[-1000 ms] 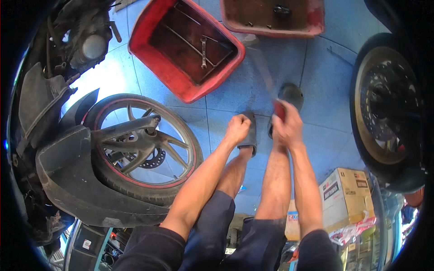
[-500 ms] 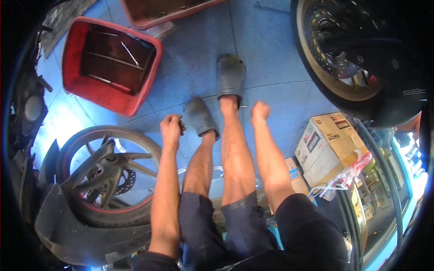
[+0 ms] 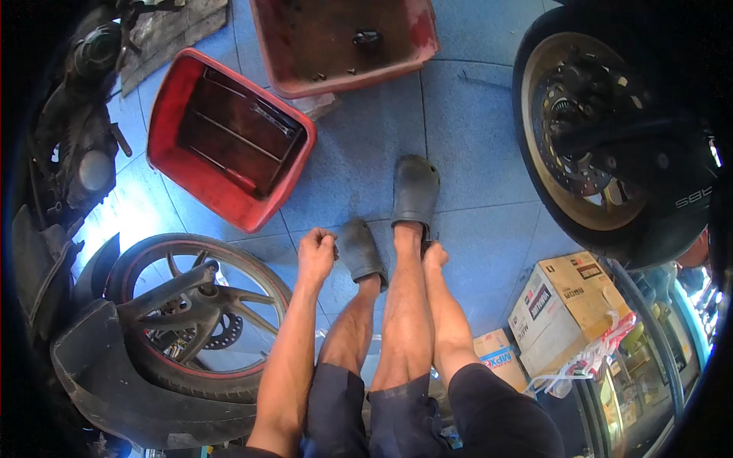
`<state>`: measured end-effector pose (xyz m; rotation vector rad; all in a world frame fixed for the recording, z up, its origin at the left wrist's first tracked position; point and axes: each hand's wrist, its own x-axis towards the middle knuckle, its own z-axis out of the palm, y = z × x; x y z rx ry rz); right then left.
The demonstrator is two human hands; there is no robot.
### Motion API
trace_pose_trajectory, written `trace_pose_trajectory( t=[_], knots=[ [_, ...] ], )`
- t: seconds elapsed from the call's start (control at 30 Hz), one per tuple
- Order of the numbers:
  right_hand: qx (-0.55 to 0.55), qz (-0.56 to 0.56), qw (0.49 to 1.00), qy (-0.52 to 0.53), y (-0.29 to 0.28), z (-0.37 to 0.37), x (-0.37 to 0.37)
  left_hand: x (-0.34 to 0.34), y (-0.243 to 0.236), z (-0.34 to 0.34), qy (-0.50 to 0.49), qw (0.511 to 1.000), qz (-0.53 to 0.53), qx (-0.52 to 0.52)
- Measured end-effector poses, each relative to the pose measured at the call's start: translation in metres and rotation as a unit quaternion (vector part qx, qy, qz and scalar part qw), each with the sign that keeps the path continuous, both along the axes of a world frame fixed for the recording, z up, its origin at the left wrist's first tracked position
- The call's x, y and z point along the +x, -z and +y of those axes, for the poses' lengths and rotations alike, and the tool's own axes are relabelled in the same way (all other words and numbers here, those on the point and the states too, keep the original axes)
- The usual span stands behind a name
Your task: Removing and reattaching body panels and fasteners on a motorcycle using tools.
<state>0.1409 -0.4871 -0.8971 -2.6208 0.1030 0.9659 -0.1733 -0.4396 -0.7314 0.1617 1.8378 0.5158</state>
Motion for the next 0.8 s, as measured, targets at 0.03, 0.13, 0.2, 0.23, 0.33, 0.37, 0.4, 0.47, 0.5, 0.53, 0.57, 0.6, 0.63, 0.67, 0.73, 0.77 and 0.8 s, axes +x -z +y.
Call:
trace_pose_trajectory(
  t=[0.03,0.13,0.2,0.23,0.33,0.37,0.4,0.47,0.5,0.53,0.57,0.6,0.63,0.67,0.73,0.77,0.8],
  knots=[
    [-0.002,-0.005,0.999,0.047,-0.006,0.007,-0.027,-0.013,-0.005,-0.008,-0.002,1.0,0.02,-0.005],
    [-0.017,-0.032,0.982,-0.187,-0.011,0.008,-0.042,-0.015,-0.005,-0.016,-0.015,0.999,0.027,-0.017],
    [-0.069,-0.093,0.955,-0.273,-0.01,0.008,-0.044,-0.016,-0.005,-0.024,-0.048,0.998,0.019,-0.021],
    [-0.062,-0.085,0.958,-0.266,-0.006,0.011,-0.042,-0.016,-0.003,-0.028,-0.054,0.998,0.023,-0.019],
    [-0.055,-0.138,0.942,-0.301,0.012,0.018,-0.013,-0.002,0.003,-0.024,-0.079,0.997,-0.004,-0.018],
    [-0.057,-0.199,0.92,-0.332,0.016,0.023,0.008,0.006,0.005,-0.017,-0.068,0.997,-0.014,-0.018],
    [-0.053,-0.193,0.92,-0.338,0.014,0.03,0.01,0.002,0.004,-0.018,-0.059,0.998,-0.01,-0.024],
    [-0.038,-0.155,0.874,-0.459,-0.007,0.04,0.005,-0.008,-0.008,-0.022,-0.057,0.998,-0.008,-0.022],
    [-0.037,-0.15,0.871,-0.466,-0.021,0.044,-0.002,-0.01,-0.015,-0.02,-0.068,0.997,-0.038,0.006],
    [-0.01,-0.143,0.827,-0.543,-0.04,0.051,-0.006,-0.012,-0.027,-0.019,-0.082,0.994,-0.067,0.035],
    [0.02,-0.139,0.777,-0.613,-0.06,0.062,-0.007,-0.012,-0.038,-0.015,-0.091,0.988,-0.113,0.051],
    [0.026,-0.141,0.772,-0.619,-0.084,0.071,-0.007,-0.008,-0.052,-0.01,-0.099,0.987,-0.112,0.058],
    [0.052,-0.119,0.749,-0.649,-0.112,0.08,-0.012,-0.003,-0.068,-0.002,-0.104,0.978,-0.166,0.072],
    [0.078,-0.1,0.725,-0.677,-0.139,0.088,-0.015,0.002,-0.085,0.006,-0.105,0.965,-0.221,0.088],
    [0.115,-0.097,0.684,-0.714,-0.19,0.099,-0.024,0.013,-0.116,0.014,-0.075,0.964,-0.228,0.117],
    [0.11,-0.06,0.69,-0.713,-0.218,0.105,-0.031,0.019,-0.134,0.017,-0.042,0.962,-0.239,0.128],
    [0.103,-0.025,0.695,-0.711,-0.25,0.111,-0.04,0.024,-0.156,0.022,-0.042,0.96,-0.236,0.147]
  ],
)
